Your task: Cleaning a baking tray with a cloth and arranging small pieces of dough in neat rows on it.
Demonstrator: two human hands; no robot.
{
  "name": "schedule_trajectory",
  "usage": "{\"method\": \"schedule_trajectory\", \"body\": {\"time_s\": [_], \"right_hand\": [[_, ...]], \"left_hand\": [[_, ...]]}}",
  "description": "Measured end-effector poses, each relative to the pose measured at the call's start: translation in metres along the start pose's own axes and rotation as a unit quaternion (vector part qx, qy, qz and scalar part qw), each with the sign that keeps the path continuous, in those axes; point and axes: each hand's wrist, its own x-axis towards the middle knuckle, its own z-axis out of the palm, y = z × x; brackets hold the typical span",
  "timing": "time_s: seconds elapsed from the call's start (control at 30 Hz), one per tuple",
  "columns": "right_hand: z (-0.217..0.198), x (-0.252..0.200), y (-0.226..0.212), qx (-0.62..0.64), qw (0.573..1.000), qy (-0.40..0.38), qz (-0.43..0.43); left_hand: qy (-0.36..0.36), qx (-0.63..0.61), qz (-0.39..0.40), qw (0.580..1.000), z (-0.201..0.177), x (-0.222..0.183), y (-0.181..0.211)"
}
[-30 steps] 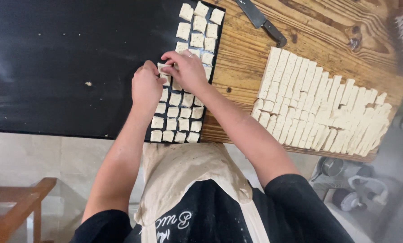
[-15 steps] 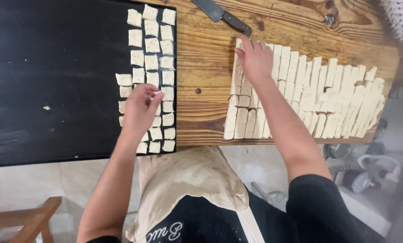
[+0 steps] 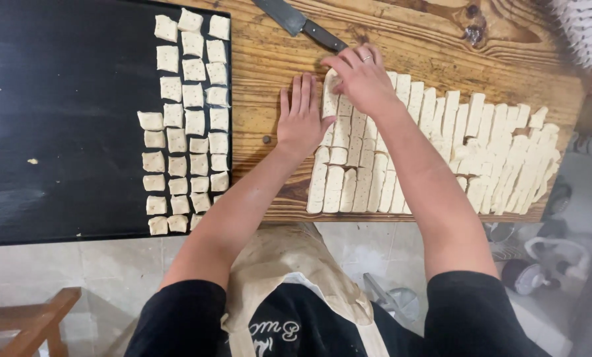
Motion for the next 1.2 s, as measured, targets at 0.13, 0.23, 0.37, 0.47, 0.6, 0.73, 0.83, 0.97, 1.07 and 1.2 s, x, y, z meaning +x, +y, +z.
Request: {"method": "schedule_trajectory", "body": {"time_s": [0.13, 0.23, 0.37, 0.47, 0.6, 0.73, 0.83, 0.97, 1.07, 1.2], "right_hand": [[0.006, -0.004, 0.016, -0.028, 0.999, -0.029, -0.003], [0.004, -0.012, 0.019, -0.034, 0.994, 0.075, -0.074], [-0.024, -0.040, 0.010, 0.045, 0.999, -0.012, 0.004], [-0.054, -0.057, -0.012, 0.162, 0.986, 0.010, 0.046], [-0.042, -0.064, -0.011, 0.425, 0.888, 0.137, 0.114], [-0.042, -0.046, -0.040, 0.577, 0.788, 0.163, 0.142], [-0.036, -0.026, -0.074, 0.724, 0.652, 0.100, 0.201], [0.012, 0.023, -0.112, 0.651, 0.708, 0.200, 0.189], [0.033, 0.065, -0.165, 0.612, 0.745, 0.217, 0.149], [0.023, 0.127, -0.236, 0.423, 0.887, 0.175, 0.056]], "left_hand": [[0.022, -0.053, 0.020, 0.998, -0.002, 0.004, 0.009], [0.045, -0.211, 0.045, 0.975, -0.003, 0.010, 0.013], [0.041, -0.250, 0.110, 0.961, 0.031, 0.034, 0.001], [-0.018, -0.345, 0.144, 0.927, -0.005, 0.013, -0.013], [-0.016, -0.730, 0.173, 0.661, -0.017, 0.001, -0.018], [-0.030, -0.780, 0.187, 0.596, -0.056, -0.016, -0.037], [0.001, -0.820, 0.119, 0.559, -0.073, -0.048, -0.059], [0.040, -0.788, 0.037, 0.613, -0.073, -0.100, -0.126], [0.053, -0.799, -0.009, 0.598, -0.045, -0.155, -0.179], [0.142, -0.814, -0.086, 0.556, -0.037, -0.218, -0.236]]}}
